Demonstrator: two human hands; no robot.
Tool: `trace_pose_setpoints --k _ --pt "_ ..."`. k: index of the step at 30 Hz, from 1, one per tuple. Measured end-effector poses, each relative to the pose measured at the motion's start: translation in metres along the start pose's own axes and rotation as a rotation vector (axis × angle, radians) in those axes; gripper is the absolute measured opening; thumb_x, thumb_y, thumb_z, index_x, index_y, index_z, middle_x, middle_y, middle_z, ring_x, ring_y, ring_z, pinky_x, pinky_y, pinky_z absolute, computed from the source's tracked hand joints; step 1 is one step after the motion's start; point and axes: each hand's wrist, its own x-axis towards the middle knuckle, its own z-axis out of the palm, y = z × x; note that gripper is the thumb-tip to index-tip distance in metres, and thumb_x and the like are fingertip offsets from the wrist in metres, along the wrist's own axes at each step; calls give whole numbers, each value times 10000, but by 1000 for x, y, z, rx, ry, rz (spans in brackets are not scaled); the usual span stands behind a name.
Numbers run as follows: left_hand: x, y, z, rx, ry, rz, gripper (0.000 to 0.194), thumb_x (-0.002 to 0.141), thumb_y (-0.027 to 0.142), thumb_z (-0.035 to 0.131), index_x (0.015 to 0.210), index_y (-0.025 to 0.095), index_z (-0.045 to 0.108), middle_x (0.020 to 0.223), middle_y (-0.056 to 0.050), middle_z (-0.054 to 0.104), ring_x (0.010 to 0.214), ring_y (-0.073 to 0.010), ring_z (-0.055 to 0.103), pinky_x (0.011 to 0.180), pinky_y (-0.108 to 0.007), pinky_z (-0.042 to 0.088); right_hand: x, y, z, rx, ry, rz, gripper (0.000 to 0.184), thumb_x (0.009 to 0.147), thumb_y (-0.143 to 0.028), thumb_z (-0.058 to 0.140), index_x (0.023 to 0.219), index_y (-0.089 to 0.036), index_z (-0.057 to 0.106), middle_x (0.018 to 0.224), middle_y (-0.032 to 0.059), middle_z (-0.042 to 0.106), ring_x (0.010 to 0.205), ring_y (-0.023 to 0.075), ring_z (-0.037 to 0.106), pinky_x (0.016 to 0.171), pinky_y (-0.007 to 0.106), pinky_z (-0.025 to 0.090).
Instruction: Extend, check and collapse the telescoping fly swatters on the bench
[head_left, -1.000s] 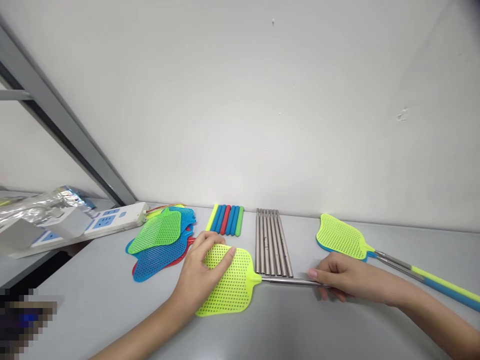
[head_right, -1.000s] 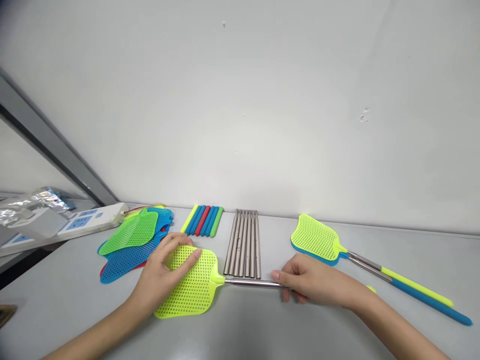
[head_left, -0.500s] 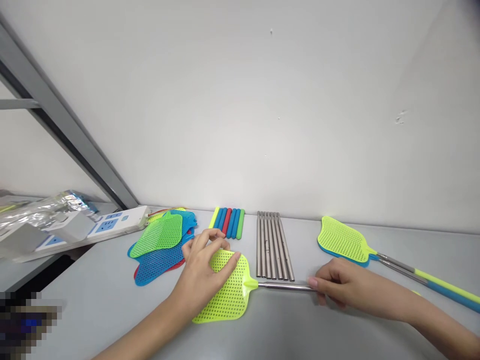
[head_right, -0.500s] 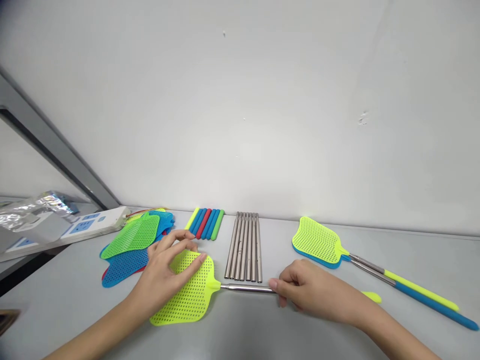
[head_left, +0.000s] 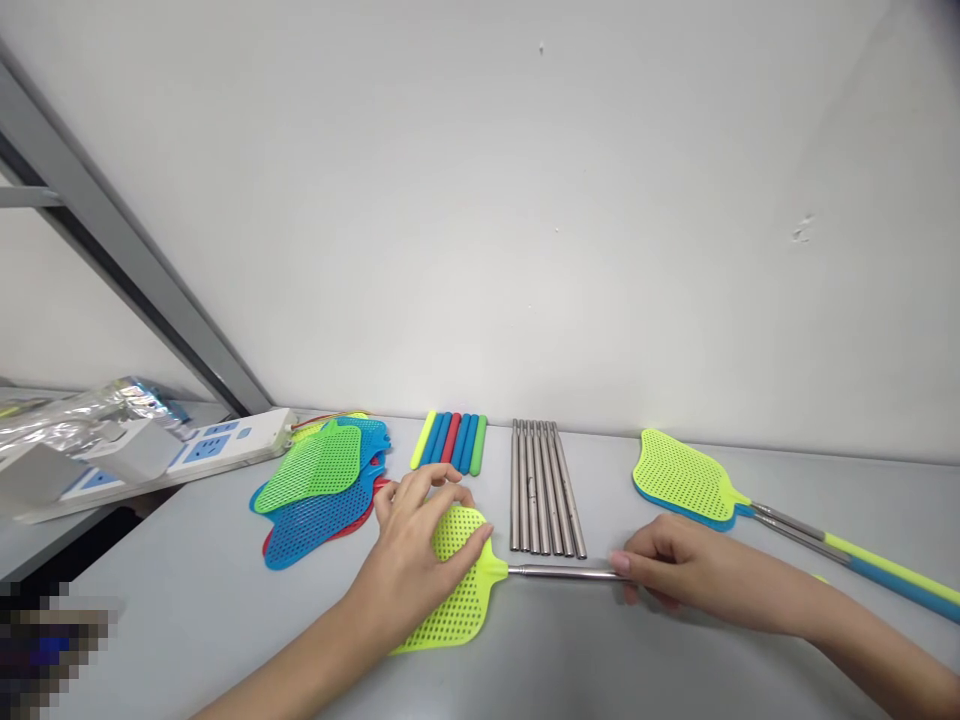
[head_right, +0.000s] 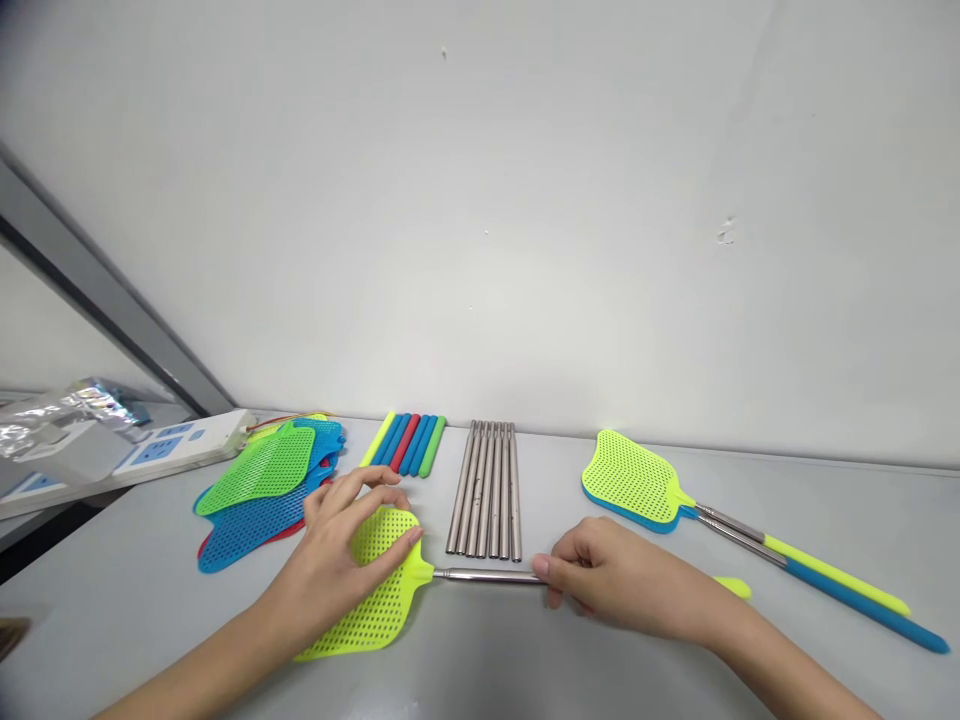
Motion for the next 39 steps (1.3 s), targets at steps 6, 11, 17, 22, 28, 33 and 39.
trace_pose_setpoints --k 6,11,17,22,28,33,39 --pt "-2 -1 3 35 7 76 193 767 368 494 918 249 509 1069 -50 458 1026 -238 416 882 -445 192 0 0 -2 18 10 -6 473 807 -535 361 724 -146 618 522 -29 397 463 78 310 433 197 223" --pt "-3 -2 3 68 -21 135 192 796 360 467 957 272 523 1132 -65 439 1063 -244 389 863 -445 211 0 1 -2 10 23 -24 477 813 -537 346 730 -153 617 542 -29 409 478 79 317 443 198 234" --pt "-5 -3 3 93 -1 227 170 827 295 447 962 303 549 1148 -46 437 1058 -221 398 859 -435 216 1 4 -1 -4 32 -34 442 820 -511 360 731 -163 617 539 -31 420 477 81 329 449 199 247" --pt "-6 -5 6 81 -4 259 170 815 285 478 956 316 569 1144 -43 443 1049 -228 410 847 -434 228 2 2 -2 -6 44 -19 428 813 -507 379 731 -162 619 544 -30 427 482 82 340 451 197 252" --pt "-7 -8 12 57 -9 262 169 816 258 472 954 284 566 1123 -52 462 1052 -232 410 845 -438 248 4 2 -4 33 29 -8 435 809 -507 384 753 -152 629 546 -20 454 488 85 365 464 198 265" --pt "-9 -10 14 11 -26 285 167 797 297 504 950 253 551 1109 -64 466 1063 -231 393 850 -420 285 4 4 -7 46 46 3 427 807 -502 393 769 -157 643 570 -12 482 508 89 384 488 201 281" --pt "-10 -10 15 2 -18 294 164 790 306 517 939 241 538 1116 -66 459 1075 -231 377 857 -418 293 4 5 -8 44 35 0 447 807 -517 383 773 -155 644 571 -9 487 503 88 384 487 205 279"
